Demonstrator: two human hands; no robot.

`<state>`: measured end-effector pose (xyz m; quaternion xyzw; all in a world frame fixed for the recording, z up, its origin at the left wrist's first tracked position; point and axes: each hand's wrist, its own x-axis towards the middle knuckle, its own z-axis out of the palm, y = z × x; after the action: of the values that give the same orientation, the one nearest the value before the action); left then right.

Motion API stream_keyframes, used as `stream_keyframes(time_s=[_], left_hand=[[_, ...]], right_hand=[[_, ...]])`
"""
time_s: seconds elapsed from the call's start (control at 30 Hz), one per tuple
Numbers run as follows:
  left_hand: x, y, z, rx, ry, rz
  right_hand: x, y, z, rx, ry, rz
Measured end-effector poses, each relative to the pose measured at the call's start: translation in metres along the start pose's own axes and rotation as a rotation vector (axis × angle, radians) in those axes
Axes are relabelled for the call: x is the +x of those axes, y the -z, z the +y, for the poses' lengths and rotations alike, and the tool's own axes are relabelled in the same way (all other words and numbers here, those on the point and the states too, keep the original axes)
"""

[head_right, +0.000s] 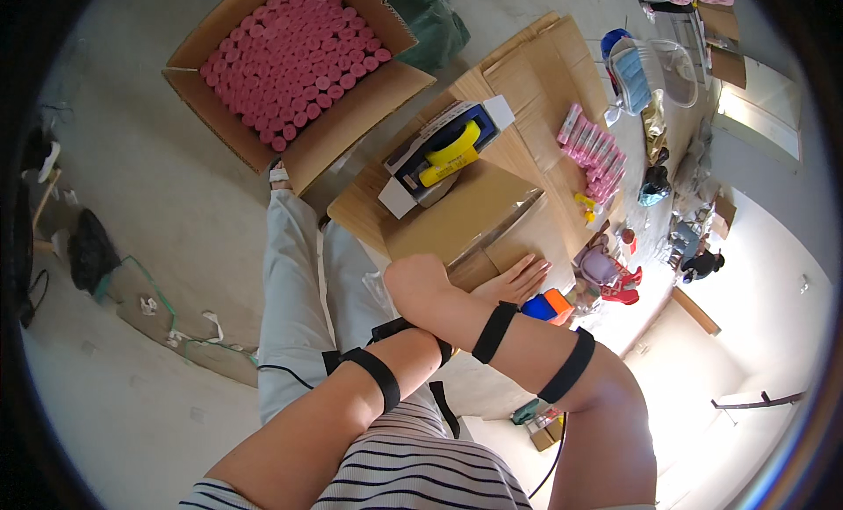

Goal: The recorder assembles a cardboard box and packs it with pink plastic cylindrical components, then seals it with tape.

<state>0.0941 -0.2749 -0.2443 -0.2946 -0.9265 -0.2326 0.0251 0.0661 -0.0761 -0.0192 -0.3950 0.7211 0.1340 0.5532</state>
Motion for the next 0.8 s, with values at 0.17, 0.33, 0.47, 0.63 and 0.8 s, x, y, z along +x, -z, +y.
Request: stream_keyframes(time_s=[0.17, 0.33, 0.47, 0.63, 0.8], left_hand=[[0.137, -0.004, 0.215, -0.029, -0.012, 0.032], [0.193, 0.014, 0.306, 0.0, 0.0, 0.029], [0.192, 0.012, 0.307, 0.009, -0.004, 0.02], [0.196, 0.018, 0.308, -0.736, 0.128, 0.066], [0.189, 0.041, 0.292, -0.121, -0.071, -0.145]], right_hand=[[-0.008, -0.031, 0.025, 0.013, -0.122, 0.08], [-0.015, -0.027, 0.028, 0.013, -0.043, 0.371], [-0.005, -0.025, 0.041, 0.081, -0.163, 0.236], [-0.021, -0.011, 0.075, 0.381, -0.145, 0.607], [-0.069, 0.027, 0.178, 0.615, -0.272, 1.023]])
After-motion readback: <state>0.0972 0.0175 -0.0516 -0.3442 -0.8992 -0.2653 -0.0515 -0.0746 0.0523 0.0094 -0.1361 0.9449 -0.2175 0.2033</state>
